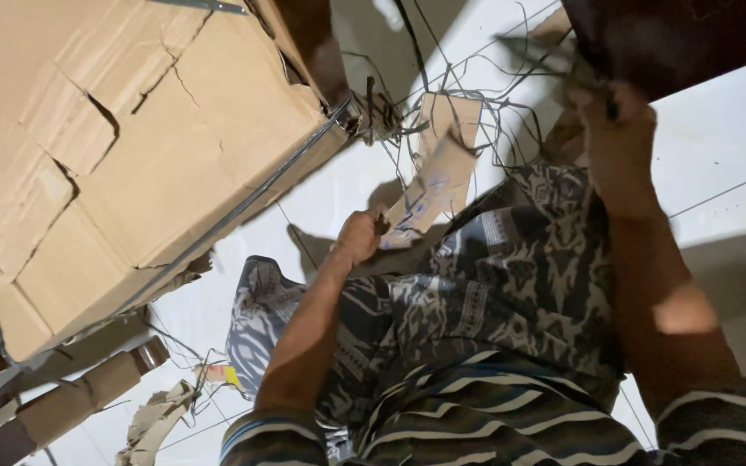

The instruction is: Wrapping a wooden chair frame with cardboard and securing it with string for protection.

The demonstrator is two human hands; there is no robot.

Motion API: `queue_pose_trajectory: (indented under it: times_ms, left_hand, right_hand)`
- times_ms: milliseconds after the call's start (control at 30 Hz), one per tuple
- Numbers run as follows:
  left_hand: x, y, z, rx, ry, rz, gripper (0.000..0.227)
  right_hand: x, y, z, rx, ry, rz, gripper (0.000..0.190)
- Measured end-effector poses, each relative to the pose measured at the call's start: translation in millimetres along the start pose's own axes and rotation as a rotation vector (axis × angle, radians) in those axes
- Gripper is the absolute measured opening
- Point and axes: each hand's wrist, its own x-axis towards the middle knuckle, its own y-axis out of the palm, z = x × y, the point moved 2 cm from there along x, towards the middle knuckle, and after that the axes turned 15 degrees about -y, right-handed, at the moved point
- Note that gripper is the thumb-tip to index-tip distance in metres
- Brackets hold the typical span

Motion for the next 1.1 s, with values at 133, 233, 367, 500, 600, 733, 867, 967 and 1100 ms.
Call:
queue_pose_trajectory:
  times_ms: [133,233,367,500,600,733,867,967,1100]
  left_hand:
    - [-119.9,-129.4,-91.1,-0.444,0.476,-0.149,0.017]
    - [-166.1,-175.3,-118.9,-0.711,0.536,-0.176,0.018]
    - [-172.6,-188.6,-143.7,-1.145,0.439,-0.025,0.012]
    - [-136.4,-174.4,-157.7,-1.350,0.522,0.101,0.011]
    - [-126.1,-170.4,-165.7,-1.431,0.529,0.268,0.014]
    - [-169.5,-205.9,-200.1,-1.638,0.482,0.628,0.023]
    - [-186.8,-229.8,-203.9,-1.720,0.308,0.585,0.037]
    - [-211.8,-248.0,-190.7,-1.781,0.183,0.545,0.049]
    - [-215.9,-254.0,-158.8,-1.832,0.072,0.506,0.060]
  right_hand:
    - [13.0,-10.6,1.3,0.447,0.248,-0.241,0.012]
    - [23.3,2.1,-66.4,0.585,0.171,-0.153,0.022]
    - [59.8,112.7,-146.2,0.465,-0.123,-0.139,0.024]
    - [-31.5,94.6,-71.9,0.263,-0.469,-0.224,0.021]
    - [-27.3,77.4,65.8,0.645,-0.343,0.046,0.037]
    - [-16.0,84.5,144.0,1.209,-0.112,0.445,0.044]
    - [-21.7,53.8,228.3,1.188,-0.102,0.333,0.024]
    - [-2.2,54.6,200.4,0.991,-0.174,0.453,0.049]
    - [8.2,29.9,229.8,0.513,-0.412,0.356,0.032]
